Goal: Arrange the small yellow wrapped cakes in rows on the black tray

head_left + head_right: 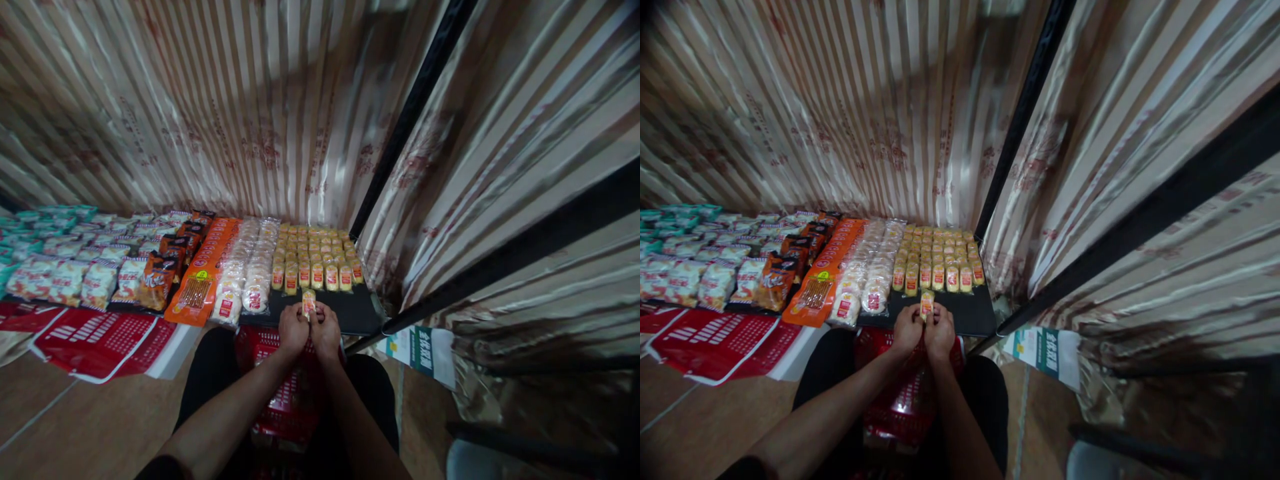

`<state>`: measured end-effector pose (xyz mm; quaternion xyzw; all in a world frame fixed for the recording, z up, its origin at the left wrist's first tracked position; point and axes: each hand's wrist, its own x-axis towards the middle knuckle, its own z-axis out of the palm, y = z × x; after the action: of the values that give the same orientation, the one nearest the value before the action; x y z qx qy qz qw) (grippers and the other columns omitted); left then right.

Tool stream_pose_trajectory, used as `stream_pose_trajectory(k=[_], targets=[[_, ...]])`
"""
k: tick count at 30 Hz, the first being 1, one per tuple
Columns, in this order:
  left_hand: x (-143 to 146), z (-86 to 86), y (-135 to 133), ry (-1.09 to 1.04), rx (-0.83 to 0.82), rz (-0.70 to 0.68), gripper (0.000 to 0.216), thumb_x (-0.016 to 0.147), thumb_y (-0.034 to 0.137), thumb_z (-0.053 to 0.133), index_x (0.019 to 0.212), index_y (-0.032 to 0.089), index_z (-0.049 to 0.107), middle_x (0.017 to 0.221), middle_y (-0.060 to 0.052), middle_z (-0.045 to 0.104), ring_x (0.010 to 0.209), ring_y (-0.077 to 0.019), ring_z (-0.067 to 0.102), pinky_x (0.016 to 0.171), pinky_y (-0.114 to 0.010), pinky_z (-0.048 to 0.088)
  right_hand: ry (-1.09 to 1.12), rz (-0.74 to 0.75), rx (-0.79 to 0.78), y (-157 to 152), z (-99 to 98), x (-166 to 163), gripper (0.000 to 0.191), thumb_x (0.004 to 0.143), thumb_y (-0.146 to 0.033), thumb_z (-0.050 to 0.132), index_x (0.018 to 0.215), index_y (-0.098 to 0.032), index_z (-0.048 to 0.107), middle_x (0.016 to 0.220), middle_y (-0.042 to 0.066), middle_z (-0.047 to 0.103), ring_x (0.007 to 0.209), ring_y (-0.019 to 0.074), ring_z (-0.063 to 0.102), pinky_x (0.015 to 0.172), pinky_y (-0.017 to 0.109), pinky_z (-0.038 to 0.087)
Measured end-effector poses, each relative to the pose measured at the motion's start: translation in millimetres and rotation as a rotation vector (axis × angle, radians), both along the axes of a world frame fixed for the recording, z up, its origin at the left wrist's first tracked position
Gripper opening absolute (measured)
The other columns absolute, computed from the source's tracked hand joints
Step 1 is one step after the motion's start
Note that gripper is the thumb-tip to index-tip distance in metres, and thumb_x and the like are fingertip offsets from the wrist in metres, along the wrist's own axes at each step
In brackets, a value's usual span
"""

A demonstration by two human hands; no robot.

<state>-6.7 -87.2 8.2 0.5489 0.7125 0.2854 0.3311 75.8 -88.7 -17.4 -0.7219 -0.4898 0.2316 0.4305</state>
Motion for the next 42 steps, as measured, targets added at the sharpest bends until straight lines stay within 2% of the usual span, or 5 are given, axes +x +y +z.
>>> stream_pose_trajectory(k=[10,15,24,32,42], targets=[[0,-2.0,5,-0.090,0.037,0.069,0.036,0.079,0.015,0.052,0.115,0.014,0.058,0.106,-0.009,0.067,0.099,-0.0191,0.059,0.091,-0.030,0.044,0.030,-0.003,0.036,12,-2.7,-1,0.026,0.074,-0.031,0.048,0.091,-0.018,0.064,0.086,0.007,0.062,0.070,0.0177,0.059,0.073,0.031,0.048],[1,-6.3,9,-0.145,0.100,0.035,0.035,0.078,0.010,0.049,0.111,0.016,0.060,0.110,-0.008,0.067,0.100,-0.0167,0.060,0.093,-0.029,0.044,0.055,-0.018,0.072,21,-8.9,0,0.021,0.073,-0.030,0.049,0.086,-0.020,0.061,0.083,0.005,0.062,0.072,0.0188,0.059,0.074,0.032,0.048],[2,-1.8,17,-0.069,0.112,-0.013,0.049,0.074,0.007,0.046,0.123,0.011,0.055,0.123,-0.012,0.061,0.117,-0.0212,0.053,0.103,-0.033,0.039,0.117,-0.006,0.105,37,-17.5,0,0.024,0.074,-0.036,0.046,0.087,-0.019,0.057,0.086,0.007,0.063,0.078,0.0190,0.060,0.079,0.034,0.048],[1,-9.0,25,-0.067,0.161,-0.024,0.052,0.073,0.008,0.046,0.124,0.015,0.055,0.127,-0.010,0.059,0.119,-0.0210,0.052,0.105,-0.035,0.039,0.122,-0.015,0.124,49,-22.9,0,0.024,0.075,-0.037,0.046,0.088,-0.020,0.057,0.086,0.006,0.063,0.079,0.0188,0.060,0.080,0.034,0.049],[-1,-25.4,28,-0.054,0.241,-0.105,0.053,0.072,0.007,0.041,0.123,0.011,0.056,0.133,-0.013,0.054,0.127,-0.0207,0.044,0.111,-0.035,0.032,0.097,-0.025,0.132,58,-21.7,-1,0.021,0.076,-0.034,0.045,0.085,-0.019,0.057,0.086,0.007,0.063,0.078,0.0189,0.060,0.077,0.034,0.049]])
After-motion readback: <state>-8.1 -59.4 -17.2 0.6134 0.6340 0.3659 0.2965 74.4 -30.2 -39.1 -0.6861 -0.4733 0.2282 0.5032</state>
